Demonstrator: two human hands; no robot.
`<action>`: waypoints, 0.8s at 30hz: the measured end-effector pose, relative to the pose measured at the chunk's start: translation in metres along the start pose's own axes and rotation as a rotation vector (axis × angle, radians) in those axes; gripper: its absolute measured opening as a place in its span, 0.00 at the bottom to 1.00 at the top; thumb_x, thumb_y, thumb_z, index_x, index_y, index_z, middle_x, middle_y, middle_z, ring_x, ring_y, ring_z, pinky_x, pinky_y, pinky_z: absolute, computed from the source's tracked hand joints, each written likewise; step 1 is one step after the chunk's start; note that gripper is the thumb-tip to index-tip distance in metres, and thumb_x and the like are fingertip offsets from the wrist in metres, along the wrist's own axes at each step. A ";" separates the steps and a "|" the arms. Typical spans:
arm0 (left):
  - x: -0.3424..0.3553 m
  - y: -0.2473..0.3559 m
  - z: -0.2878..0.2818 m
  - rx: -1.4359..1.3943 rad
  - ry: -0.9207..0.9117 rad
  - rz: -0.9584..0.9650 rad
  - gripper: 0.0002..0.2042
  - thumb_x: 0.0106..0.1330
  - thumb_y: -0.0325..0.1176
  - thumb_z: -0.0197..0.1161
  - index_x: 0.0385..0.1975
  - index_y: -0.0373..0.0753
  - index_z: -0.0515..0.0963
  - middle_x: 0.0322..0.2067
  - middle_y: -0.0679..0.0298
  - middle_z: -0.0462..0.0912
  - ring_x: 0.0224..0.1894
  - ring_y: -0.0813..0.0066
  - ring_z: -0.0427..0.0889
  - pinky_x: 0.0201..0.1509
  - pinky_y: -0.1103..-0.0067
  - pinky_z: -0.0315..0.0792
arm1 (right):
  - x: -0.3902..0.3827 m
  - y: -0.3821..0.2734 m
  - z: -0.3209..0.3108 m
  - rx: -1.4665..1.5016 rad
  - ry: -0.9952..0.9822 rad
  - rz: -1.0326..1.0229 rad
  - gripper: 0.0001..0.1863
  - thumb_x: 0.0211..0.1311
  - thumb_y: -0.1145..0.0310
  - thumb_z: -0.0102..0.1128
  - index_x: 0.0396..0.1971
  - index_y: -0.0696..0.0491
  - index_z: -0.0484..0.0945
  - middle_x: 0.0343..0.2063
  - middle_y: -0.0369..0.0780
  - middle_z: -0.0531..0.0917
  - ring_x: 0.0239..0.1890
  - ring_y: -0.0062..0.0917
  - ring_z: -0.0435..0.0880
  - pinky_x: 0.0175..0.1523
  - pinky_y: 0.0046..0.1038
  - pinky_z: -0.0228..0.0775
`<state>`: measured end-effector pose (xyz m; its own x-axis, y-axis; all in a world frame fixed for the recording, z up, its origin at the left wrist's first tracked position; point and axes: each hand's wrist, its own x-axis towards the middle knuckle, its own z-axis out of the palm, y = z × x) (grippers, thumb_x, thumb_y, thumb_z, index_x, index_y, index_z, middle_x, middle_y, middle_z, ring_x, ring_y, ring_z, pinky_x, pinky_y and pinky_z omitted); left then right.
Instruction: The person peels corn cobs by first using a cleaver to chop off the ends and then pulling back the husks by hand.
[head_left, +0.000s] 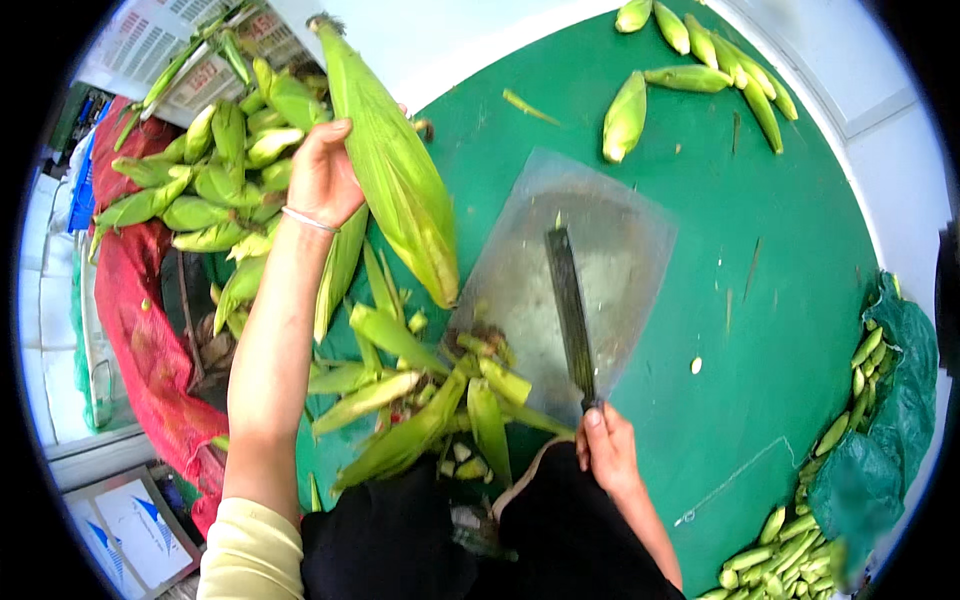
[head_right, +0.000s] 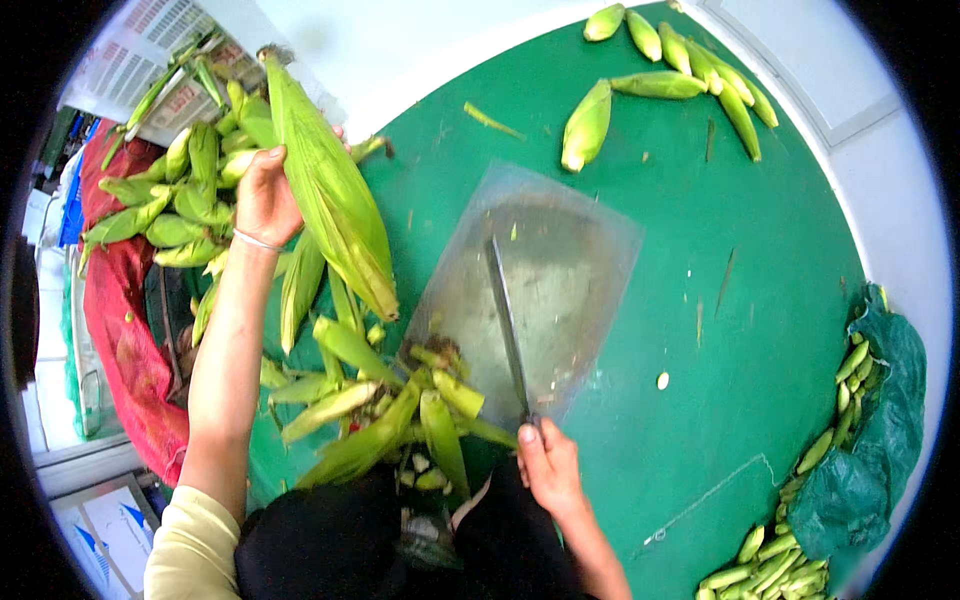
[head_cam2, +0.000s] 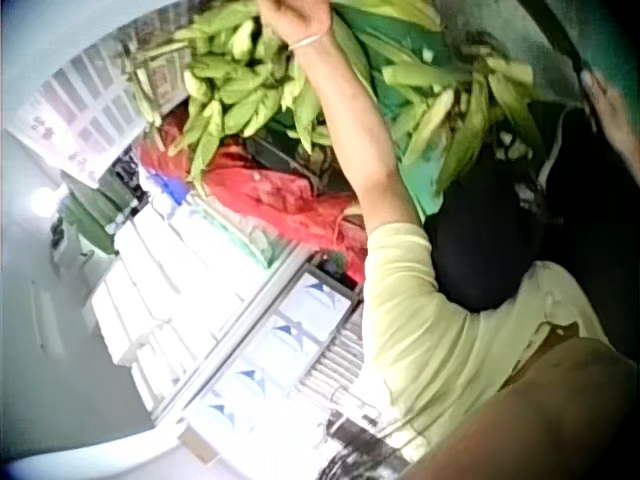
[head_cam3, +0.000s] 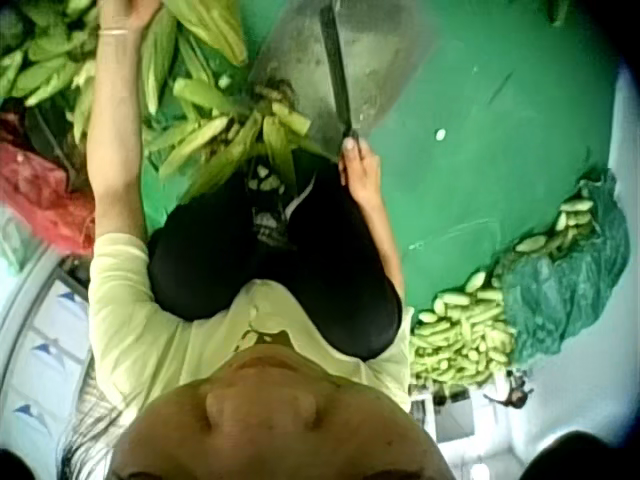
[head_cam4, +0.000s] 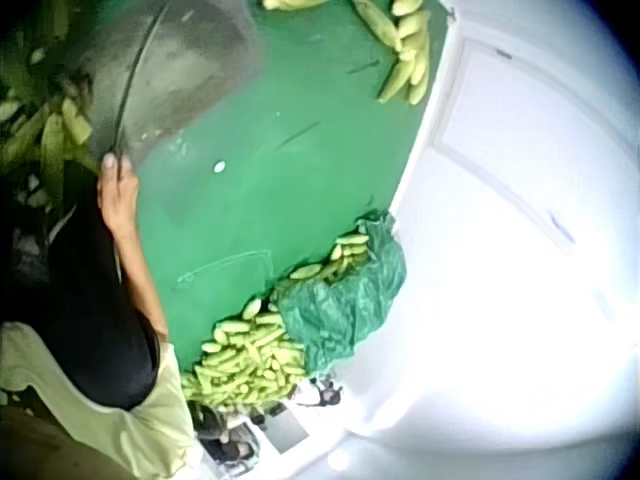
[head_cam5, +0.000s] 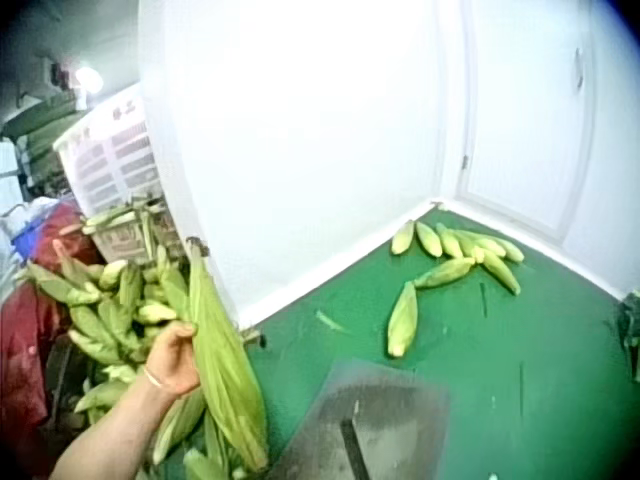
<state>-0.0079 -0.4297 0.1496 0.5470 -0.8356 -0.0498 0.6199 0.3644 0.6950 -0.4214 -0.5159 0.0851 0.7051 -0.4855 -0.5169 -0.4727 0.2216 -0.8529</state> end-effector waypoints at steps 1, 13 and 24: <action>-0.013 -0.003 -0.011 -0.004 0.019 -0.011 0.20 0.58 0.33 0.57 0.49 0.31 0.67 0.46 0.53 0.74 0.49 0.60 0.75 0.58 0.64 0.65 | -0.004 -0.002 0.003 0.007 0.008 -0.023 0.22 0.66 0.52 0.45 0.23 0.56 0.66 0.11 0.33 0.69 0.11 0.15 0.68 0.17 0.20 0.60; -0.094 -0.152 -0.033 -0.025 0.686 -0.249 0.25 0.55 0.41 0.64 0.49 0.37 0.63 0.51 0.53 0.61 0.55 0.52 0.65 0.55 0.52 0.66 | -0.008 0.027 0.009 -0.172 0.140 0.040 0.23 0.65 0.52 0.45 0.24 0.60 0.68 0.12 0.41 0.71 0.16 0.25 0.73 0.24 0.31 0.64; -0.044 -0.102 -0.118 0.144 0.571 -0.334 0.30 0.57 0.49 0.62 0.53 0.37 0.60 0.54 0.52 0.64 0.53 0.56 0.70 0.55 0.61 0.70 | 0.058 0.037 0.015 -0.213 0.155 0.073 0.29 0.63 0.45 0.44 0.22 0.61 0.70 0.12 0.42 0.72 0.18 0.30 0.72 0.27 0.33 0.65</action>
<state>-0.0283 -0.3816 -0.0037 0.5746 -0.5316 -0.6223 0.7480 0.0324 0.6629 -0.3903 -0.5235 0.0222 0.5833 -0.6019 -0.5454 -0.6316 0.0861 -0.7705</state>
